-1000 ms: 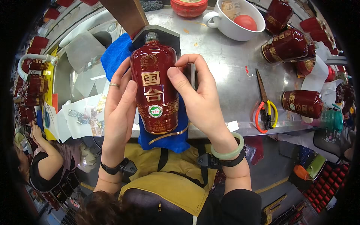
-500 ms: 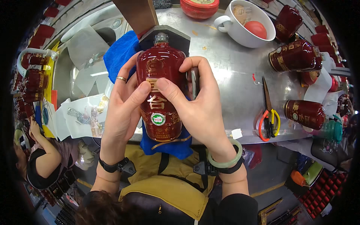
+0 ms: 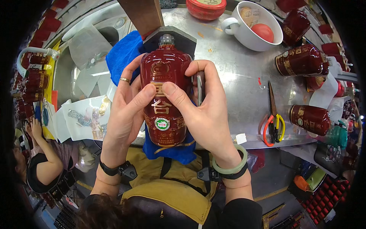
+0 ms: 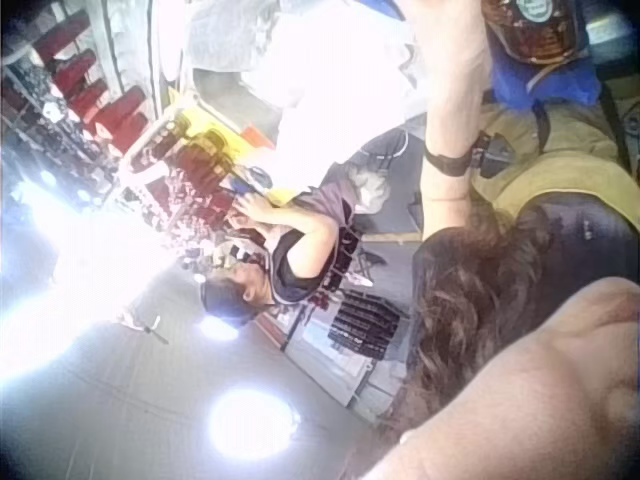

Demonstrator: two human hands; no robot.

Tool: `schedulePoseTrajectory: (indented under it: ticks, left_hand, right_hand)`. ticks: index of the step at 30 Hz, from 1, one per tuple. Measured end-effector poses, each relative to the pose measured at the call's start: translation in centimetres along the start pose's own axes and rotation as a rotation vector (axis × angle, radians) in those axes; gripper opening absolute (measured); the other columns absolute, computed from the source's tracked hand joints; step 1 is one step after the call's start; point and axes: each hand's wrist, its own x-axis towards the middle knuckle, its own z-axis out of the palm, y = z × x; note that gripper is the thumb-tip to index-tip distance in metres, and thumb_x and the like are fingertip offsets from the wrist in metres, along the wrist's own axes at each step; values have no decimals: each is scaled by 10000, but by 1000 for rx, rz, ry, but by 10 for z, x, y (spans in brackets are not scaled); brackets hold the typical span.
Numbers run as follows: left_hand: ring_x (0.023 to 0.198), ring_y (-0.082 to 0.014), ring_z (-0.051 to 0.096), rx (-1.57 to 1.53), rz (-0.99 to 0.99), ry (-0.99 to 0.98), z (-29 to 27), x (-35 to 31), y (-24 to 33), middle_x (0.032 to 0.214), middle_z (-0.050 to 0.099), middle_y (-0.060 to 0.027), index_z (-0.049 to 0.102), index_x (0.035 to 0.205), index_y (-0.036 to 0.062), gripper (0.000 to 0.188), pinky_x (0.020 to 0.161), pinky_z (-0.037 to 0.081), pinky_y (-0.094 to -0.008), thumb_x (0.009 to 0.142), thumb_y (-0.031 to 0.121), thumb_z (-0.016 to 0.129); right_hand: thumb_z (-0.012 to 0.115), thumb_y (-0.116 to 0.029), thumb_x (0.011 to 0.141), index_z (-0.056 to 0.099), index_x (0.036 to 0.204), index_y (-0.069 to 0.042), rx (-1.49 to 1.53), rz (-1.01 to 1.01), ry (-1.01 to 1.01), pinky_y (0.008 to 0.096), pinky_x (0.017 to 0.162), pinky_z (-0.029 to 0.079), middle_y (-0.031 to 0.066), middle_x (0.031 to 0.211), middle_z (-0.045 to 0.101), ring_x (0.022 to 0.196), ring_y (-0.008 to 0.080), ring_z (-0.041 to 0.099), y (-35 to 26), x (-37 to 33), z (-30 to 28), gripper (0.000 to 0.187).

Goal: The recorder is applying labels and wiping down red glass bottles of what appears to be liquor.

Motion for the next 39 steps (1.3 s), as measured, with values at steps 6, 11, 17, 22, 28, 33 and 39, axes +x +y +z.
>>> schedulePoseTrajectory:
  ticks: [6,11,17,22,28,33,39]
  left_hand:
    - [1260,-238,562,38,44,-13,-3,1,-3,1384,537,-192,263,1496,-15,730,1073,469,-386,934,70,722]
    - [1251,-237,568,67,58,-38,-6,2,-1,1383,537,-199,263,1493,-31,737,1063,473,-381,929,67,727]
    - [1229,-220,574,128,54,-26,0,1,-1,1347,553,-189,244,1485,-32,795,1054,477,-373,882,21,759]
    - [1228,-215,575,105,46,-21,2,1,-1,1352,550,-185,235,1482,-29,796,1060,476,-370,885,25,759]
    - [1289,-230,530,138,65,-20,3,1,0,1405,504,-191,215,1495,-26,840,1085,456,-372,876,47,778]
    - [1398,-304,405,353,179,-10,-12,-15,-20,1533,318,-239,147,1551,-10,1051,1148,391,-413,799,136,866]
    - [1387,-298,411,389,185,47,-6,-26,-23,1521,323,-227,183,1548,14,992,1144,396,-422,809,92,840]
  right_hand:
    - [738,-101,937,454,1096,-43,9,1,-14,244,828,500,56,1062,585,970,91,572,0,0,-1,331]
    - [746,-110,934,457,1100,-50,31,28,-14,230,812,486,36,1044,594,955,75,560,0,0,-2,339]
    - [753,-133,932,479,1101,-60,7,61,-19,193,747,415,-1,1017,590,888,40,487,-1,0,-10,331]
    - [754,-142,932,489,1100,-61,65,67,-7,181,737,386,-1,1021,587,887,39,474,2,0,-6,324]
    - [707,-128,955,514,1219,-19,-145,-74,-95,276,865,458,34,1093,596,979,104,534,-13,1,-17,344]
    - [620,32,933,580,1281,7,-763,-640,-18,270,901,469,89,1172,608,1012,142,575,-43,17,-21,351]
    - [754,101,698,701,1003,0,-988,-856,-265,331,680,500,91,889,681,783,246,621,-59,17,-8,326]
